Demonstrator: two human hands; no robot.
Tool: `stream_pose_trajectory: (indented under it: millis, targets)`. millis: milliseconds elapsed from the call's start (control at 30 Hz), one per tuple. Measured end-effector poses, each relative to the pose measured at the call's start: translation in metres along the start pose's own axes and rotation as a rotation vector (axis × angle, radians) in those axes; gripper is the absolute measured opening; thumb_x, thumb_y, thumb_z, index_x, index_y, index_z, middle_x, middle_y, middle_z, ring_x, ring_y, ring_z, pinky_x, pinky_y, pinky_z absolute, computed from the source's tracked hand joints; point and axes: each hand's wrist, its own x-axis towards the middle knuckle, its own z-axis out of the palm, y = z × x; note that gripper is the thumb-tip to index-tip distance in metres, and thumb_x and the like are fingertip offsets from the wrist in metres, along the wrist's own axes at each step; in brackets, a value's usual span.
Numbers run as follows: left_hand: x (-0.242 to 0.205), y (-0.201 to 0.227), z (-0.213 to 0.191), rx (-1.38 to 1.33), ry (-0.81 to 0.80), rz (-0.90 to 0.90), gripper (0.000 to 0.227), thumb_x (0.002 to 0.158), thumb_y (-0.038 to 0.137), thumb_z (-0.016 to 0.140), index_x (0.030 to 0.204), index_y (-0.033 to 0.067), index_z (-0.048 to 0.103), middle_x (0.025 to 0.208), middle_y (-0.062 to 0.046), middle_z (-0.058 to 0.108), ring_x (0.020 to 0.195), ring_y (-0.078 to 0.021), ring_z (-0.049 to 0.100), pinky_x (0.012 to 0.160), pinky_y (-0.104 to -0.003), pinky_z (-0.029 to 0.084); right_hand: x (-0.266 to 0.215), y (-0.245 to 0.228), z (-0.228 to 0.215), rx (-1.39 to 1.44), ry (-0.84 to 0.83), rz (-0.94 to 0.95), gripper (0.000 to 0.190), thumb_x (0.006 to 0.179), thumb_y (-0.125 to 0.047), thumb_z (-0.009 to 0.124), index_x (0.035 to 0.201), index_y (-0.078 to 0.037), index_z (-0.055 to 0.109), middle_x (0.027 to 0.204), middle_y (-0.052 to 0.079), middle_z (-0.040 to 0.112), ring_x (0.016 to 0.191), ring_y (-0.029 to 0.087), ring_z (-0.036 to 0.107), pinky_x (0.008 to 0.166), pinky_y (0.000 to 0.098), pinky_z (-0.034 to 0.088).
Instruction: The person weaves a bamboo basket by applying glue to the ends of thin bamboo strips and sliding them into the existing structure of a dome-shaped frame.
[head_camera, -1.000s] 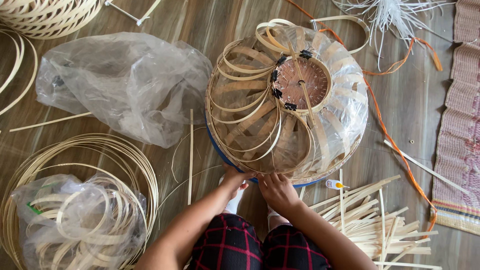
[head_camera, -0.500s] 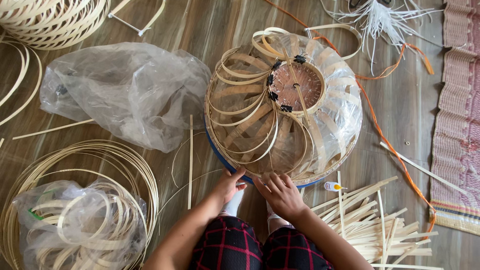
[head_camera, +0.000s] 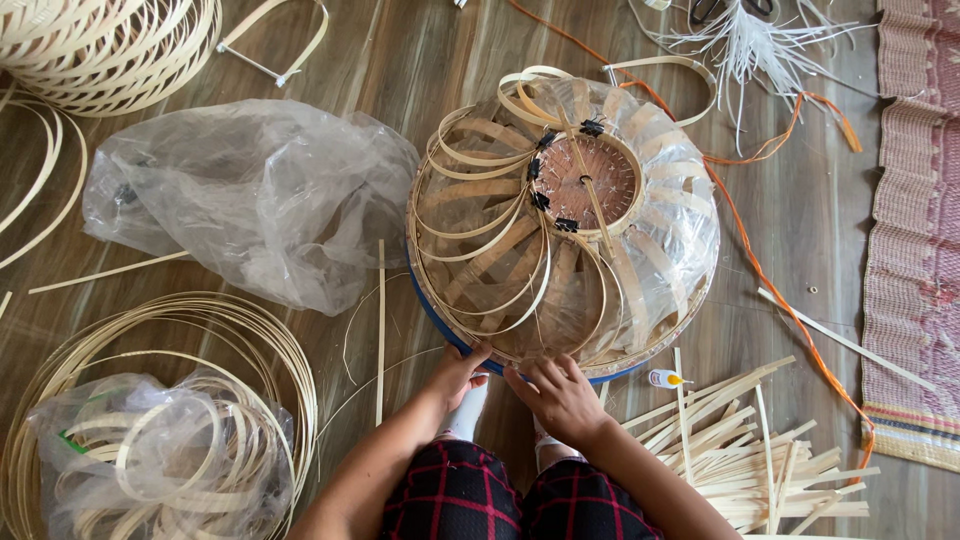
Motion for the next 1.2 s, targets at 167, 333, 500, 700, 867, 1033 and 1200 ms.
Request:
stream_pose_trajectory:
  millis: [167,333,500,700,867,1033,1200]
  targets:
    - [-0.003,-0.013,-0.004,-0.063,-0.154,0.070,0.064,0.079,0.027,0.085,0.130,0.0247,0.045,0.116,0.001,0.064,0.099,-0.0157,0.062,0.080,-0.038,0.054,-0.016,0.000,0.009,-0.054,-0.060,0.044,0.057,0.082,-0.014,0.061,0.139,-0.004,0.059,0.124,0.005,0.063,0.117,0.023,0.056,0.101,0.0436,0.041]
    - [-0.002,-0.006,0.008,0.036,-0.050,0.052,0.056,0.079,0.021,0.089,0.122,0.0142,0.054,0.103,-0.003,0.070,0.088,-0.0157,0.063,0.071,-0.032,0.053,-0.012,0.002,0.015,-0.154,-0.051,0.019,0.061,0.079,-0.018,0.061,0.138,-0.001,0.059,0.127,0.007,0.063,0.118,0.023,0.055,0.098,0.0410,0.041]
    - [-0.019,0.005,0.021,0.109,0.043,0.101,0.054,0.078,0.020,0.088,0.119,0.0147,0.054,0.102,-0.002,0.072,0.083,-0.0141,0.064,0.066,-0.031,0.050,-0.012,-0.001,0.017,-0.181,-0.068,0.002,0.057,0.082,-0.020,0.060,0.135,0.001,0.061,0.126,0.006,0.063,0.117,0.022,0.055,0.097,0.0375,0.041]
    - [-0.023,0.010,0.027,0.254,0.112,0.119,0.056,0.075,0.019,0.088,0.122,0.0131,0.057,0.104,-0.002,0.072,0.090,-0.0140,0.069,0.068,-0.031,0.053,-0.011,0.002,0.022,-0.204,-0.079,-0.030,0.054,0.082,-0.021,0.059,0.131,0.003,0.063,0.125,0.007,0.064,0.114,0.023,0.055,0.096,0.0368,0.041]
    - [-0.017,0.009,0.025,0.160,0.035,0.291,0.052,0.075,0.016,0.090,0.118,0.0065,0.061,0.102,-0.007,0.071,0.085,-0.0187,0.067,0.068,-0.037,0.051,-0.007,0.000,0.013,-0.175,-0.083,-0.026,0.053,0.080,-0.018,0.060,0.130,0.001,0.063,0.124,0.007,0.064,0.115,0.022,0.056,0.095,0.0374,0.042]
    - [-0.013,0.004,0.005,-0.185,-0.061,0.008,0.049,0.077,0.025,0.081,0.114,0.0266,0.050,0.096,0.004,0.068,0.081,-0.0119,0.063,0.071,-0.035,0.051,-0.013,-0.001,-0.006,-0.062,0.000,-0.013,0.055,0.082,-0.016,0.059,0.135,-0.001,0.062,0.124,0.007,0.064,0.114,0.023,0.056,0.096,0.0394,0.043]
    - [0.005,-0.009,-0.004,-0.145,-0.077,0.073,0.048,0.088,0.049,0.078,0.113,0.0134,0.058,0.087,0.001,0.067,0.076,-0.0141,0.060,0.069,-0.034,0.052,-0.010,-0.002,-0.012,-0.035,0.007,0.076,0.054,0.082,-0.016,0.060,0.135,-0.005,0.063,0.122,0.005,0.064,0.113,0.022,0.057,0.096,0.0390,0.043]
